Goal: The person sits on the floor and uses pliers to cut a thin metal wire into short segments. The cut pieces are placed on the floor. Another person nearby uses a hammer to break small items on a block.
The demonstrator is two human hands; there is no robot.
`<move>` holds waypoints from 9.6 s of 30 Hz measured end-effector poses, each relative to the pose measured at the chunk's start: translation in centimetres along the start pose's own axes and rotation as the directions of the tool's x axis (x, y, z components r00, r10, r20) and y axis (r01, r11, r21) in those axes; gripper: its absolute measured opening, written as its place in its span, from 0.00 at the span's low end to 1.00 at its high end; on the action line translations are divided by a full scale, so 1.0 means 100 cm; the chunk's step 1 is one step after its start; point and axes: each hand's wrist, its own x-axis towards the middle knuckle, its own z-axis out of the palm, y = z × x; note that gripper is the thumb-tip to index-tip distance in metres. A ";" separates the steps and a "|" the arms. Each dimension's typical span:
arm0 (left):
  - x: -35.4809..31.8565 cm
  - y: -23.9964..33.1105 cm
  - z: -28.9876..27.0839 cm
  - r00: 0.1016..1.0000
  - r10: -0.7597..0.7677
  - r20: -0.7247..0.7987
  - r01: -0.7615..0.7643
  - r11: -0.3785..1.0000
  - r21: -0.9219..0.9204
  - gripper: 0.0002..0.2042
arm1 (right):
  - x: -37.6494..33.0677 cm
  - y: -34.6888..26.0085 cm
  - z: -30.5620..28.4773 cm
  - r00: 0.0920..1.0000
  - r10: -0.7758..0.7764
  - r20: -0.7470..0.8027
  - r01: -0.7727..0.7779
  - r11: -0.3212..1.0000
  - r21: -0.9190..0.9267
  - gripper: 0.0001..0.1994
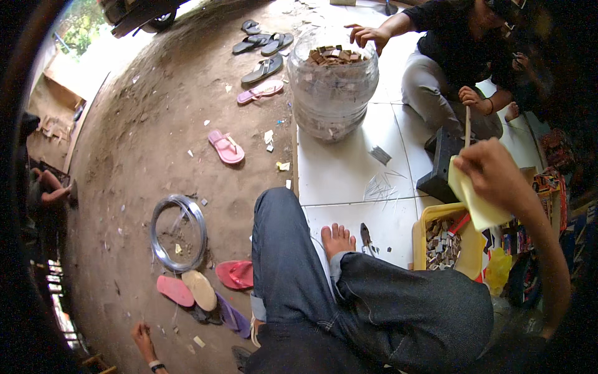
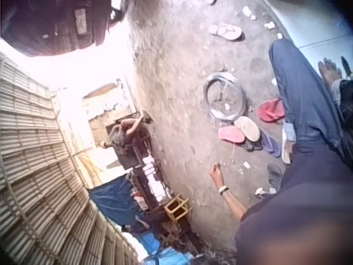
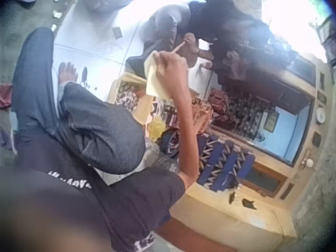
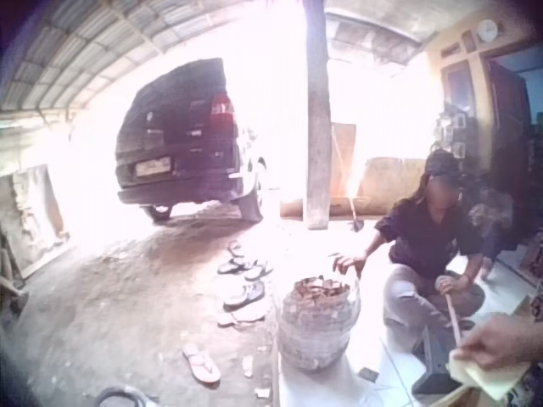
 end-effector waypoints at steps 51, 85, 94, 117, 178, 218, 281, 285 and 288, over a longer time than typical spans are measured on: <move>-0.050 0.365 0.098 0.918 0.246 0.310 -0.157 0.946 -0.285 0.05 | 0.014 -0.346 0.149 0.159 -0.985 0.069 0.680 0.160 0.715 0.10; 0.030 0.232 0.014 0.808 0.588 -0.028 -0.587 0.809 0.038 0.04 | -0.033 -0.281 0.066 0.471 -0.877 0.091 0.553 0.374 0.744 0.11; 0.084 0.226 0.017 0.836 0.542 -0.083 -0.548 0.820 -0.168 0.04 | -0.008 -0.215 0.055 0.351 -0.903 0.249 0.449 0.396 0.801 0.14; 0.192 0.094 -0.045 0.894 0.436 -0.106 -0.425 0.898 0.111 0.06 | -0.036 -0.105 0.011 0.258 -0.921 0.293 0.599 0.391 0.699 0.13; 0.023 0.271 -0.036 0.958 0.018 0.288 0.032 0.985 -0.171 0.10 | 0.082 -0.189 0.079 0.334 -0.847 -0.414 0.936 0.248 0.248 0.07; 0.133 0.199 -0.002 0.911 0.231 0.342 -0.303 0.937 0.174 0.11 | 0.073 -0.071 0.067 0.603 -0.780 0.166 0.607 0.584 0.538 0.08; -0.039 0.495 0.219 0.596 0.705 0.384 -0.461 0.692 -0.556 0.08 | 0.027 -0.145 0.134 0.659 -0.748 0.079 0.659 0.625 0.419 0.11; -0.038 0.496 0.221 0.592 0.725 0.351 -0.517 0.676 -0.525 0.09 | 0.034 -0.127 0.122 0.713 -0.699 0.055 0.599 0.649 0.469 0.11; -0.035 0.499 0.217 0.594 0.678 0.433 -0.487 0.731 -0.478 0.08 | 0.043 -0.106 0.111 0.776 -0.623 0.095 0.529 0.726 0.439 0.11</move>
